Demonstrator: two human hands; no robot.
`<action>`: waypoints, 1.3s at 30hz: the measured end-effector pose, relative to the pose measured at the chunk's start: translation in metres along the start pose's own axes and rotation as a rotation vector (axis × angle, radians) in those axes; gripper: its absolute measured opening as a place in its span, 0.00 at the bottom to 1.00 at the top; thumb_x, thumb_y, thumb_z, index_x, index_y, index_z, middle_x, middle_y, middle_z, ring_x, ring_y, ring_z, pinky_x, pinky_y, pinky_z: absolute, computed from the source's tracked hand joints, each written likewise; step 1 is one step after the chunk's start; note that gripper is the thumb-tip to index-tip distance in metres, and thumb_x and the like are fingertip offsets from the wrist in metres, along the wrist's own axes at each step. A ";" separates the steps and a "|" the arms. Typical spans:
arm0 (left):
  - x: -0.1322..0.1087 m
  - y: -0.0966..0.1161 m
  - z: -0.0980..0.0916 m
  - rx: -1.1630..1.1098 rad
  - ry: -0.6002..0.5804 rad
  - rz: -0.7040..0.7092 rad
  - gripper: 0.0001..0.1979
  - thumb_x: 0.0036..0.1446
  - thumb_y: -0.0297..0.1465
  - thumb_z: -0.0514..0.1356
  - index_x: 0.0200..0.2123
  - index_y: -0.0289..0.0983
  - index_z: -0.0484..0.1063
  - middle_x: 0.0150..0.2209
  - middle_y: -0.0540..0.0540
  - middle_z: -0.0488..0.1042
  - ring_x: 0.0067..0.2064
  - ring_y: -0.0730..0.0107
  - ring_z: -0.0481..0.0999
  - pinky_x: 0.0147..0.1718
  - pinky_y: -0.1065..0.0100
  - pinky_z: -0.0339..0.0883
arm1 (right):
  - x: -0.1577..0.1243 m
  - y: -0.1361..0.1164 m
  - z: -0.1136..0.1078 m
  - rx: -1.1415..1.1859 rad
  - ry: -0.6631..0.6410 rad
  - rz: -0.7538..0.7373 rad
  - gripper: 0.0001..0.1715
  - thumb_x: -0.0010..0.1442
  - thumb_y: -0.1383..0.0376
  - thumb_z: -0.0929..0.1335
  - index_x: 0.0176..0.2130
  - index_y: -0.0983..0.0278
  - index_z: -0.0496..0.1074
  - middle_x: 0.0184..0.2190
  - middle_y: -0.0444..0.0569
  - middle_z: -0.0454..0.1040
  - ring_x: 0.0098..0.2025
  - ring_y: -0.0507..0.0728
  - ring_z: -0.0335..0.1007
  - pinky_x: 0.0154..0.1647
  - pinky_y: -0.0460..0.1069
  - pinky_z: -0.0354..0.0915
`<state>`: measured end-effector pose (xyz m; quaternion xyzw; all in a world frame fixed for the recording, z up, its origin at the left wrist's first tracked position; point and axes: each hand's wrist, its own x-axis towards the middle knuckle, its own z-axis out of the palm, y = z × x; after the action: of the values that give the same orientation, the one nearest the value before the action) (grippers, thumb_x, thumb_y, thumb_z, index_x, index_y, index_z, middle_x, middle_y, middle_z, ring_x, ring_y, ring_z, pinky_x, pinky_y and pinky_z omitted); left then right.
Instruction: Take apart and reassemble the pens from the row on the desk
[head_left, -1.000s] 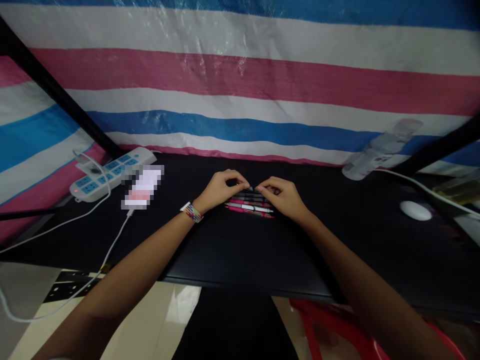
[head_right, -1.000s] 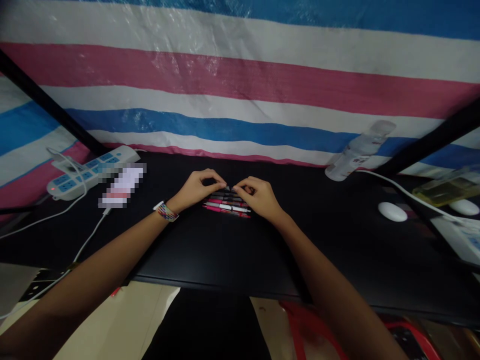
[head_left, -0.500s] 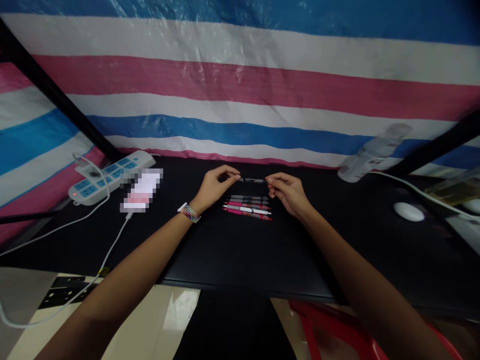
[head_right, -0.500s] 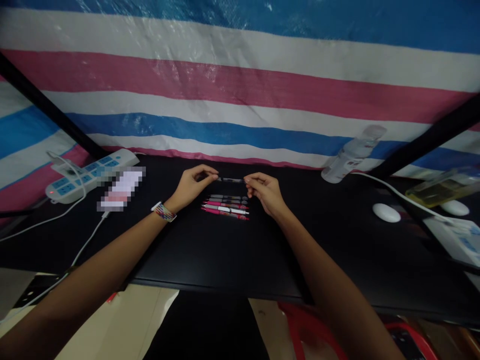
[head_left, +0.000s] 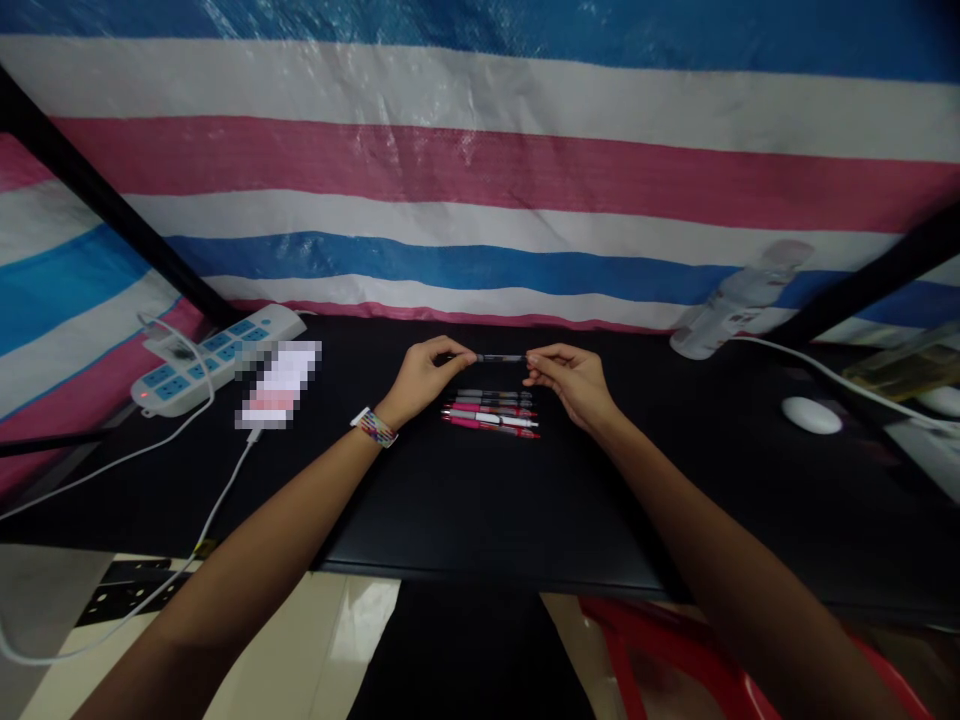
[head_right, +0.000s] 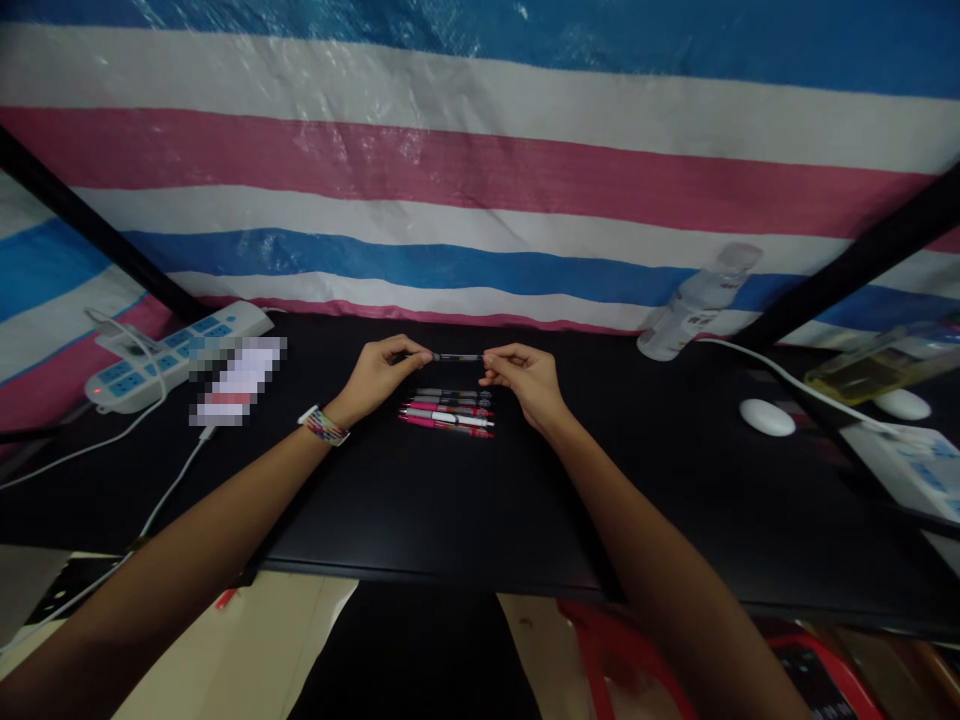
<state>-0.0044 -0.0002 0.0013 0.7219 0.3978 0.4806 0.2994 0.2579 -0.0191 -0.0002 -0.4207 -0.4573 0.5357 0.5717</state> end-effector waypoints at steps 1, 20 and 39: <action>0.000 0.000 0.000 -0.012 -0.001 -0.021 0.10 0.66 0.39 0.71 0.36 0.40 0.86 0.33 0.46 0.84 0.36 0.65 0.80 0.39 0.62 0.72 | 0.000 0.000 0.000 -0.002 -0.007 -0.005 0.24 0.42 0.51 0.89 0.33 0.62 0.87 0.27 0.47 0.80 0.30 0.54 0.77 0.40 0.56 0.84; 0.003 0.000 0.001 -0.041 0.041 -0.104 0.23 0.69 0.45 0.67 0.24 0.39 0.83 0.23 0.48 0.77 0.27 0.71 0.73 0.31 0.67 0.64 | -0.004 -0.006 0.002 0.044 -0.100 0.032 0.22 0.46 0.56 0.87 0.39 0.60 0.87 0.34 0.47 0.81 0.31 0.53 0.74 0.28 0.49 0.74; 0.005 -0.007 0.000 -0.230 -0.009 -0.119 0.18 0.70 0.46 0.68 0.34 0.39 0.77 0.25 0.49 0.77 0.28 0.71 0.77 0.31 0.67 0.73 | -0.001 -0.002 0.001 0.077 -0.010 0.061 0.25 0.44 0.52 0.88 0.37 0.62 0.86 0.30 0.47 0.81 0.31 0.54 0.75 0.37 0.54 0.82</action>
<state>-0.0050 0.0074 -0.0020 0.6600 0.3808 0.5013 0.4099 0.2574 -0.0198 0.0024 -0.4094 -0.4264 0.5720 0.5686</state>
